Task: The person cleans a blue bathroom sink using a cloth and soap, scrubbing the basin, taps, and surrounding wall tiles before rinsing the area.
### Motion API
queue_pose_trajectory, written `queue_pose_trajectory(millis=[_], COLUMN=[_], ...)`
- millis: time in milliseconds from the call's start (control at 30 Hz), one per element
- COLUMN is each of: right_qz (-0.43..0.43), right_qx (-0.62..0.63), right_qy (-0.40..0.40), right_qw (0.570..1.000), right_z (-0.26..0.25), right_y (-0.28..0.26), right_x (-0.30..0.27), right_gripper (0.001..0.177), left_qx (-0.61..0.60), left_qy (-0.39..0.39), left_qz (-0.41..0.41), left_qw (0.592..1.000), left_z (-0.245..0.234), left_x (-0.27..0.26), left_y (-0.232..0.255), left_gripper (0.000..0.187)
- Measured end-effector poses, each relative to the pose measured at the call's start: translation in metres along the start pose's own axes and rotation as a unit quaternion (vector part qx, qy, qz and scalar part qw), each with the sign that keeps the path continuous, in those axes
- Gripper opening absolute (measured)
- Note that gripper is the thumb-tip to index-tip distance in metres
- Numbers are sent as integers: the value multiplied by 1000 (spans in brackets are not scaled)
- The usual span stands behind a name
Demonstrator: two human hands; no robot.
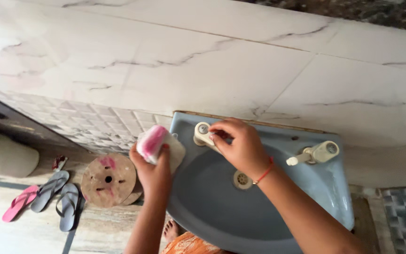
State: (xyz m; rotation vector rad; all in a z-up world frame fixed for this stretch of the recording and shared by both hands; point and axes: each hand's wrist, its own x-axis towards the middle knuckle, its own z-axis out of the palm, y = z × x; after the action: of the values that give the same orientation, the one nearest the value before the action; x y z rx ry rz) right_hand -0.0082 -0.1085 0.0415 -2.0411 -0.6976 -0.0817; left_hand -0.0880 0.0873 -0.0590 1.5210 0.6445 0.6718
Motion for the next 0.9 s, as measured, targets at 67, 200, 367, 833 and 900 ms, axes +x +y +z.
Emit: queue_pose_trajectory(millis=[67, 200, 367, 833, 900], right_qz=[-70, -88, -108, 39, 292], right_qx=[-62, -176, -210, -104, 364], right_qy=[-10, -36, -80, -51, 47], right_qw=[996, 980, 968, 992, 883], right_z=[6, 4, -1, -21, -22], right_y=[-4, -3, 0, 49, 68], right_x=[3, 7, 7, -9, -23], right_gripper=[12, 18, 23, 16, 17], left_qx=[36, 143, 163, 184, 181], left_qy=[-15, -59, -80, -101, -104], left_qz=[18, 55, 166, 187, 170], left_qw=[999, 986, 969, 960, 963], left_z=[1, 2, 3, 5, 6], left_x=[-9, -13, -13, -12, -11], left_y=[5, 12, 11, 14, 17], left_gripper=[67, 66, 59, 57, 58])
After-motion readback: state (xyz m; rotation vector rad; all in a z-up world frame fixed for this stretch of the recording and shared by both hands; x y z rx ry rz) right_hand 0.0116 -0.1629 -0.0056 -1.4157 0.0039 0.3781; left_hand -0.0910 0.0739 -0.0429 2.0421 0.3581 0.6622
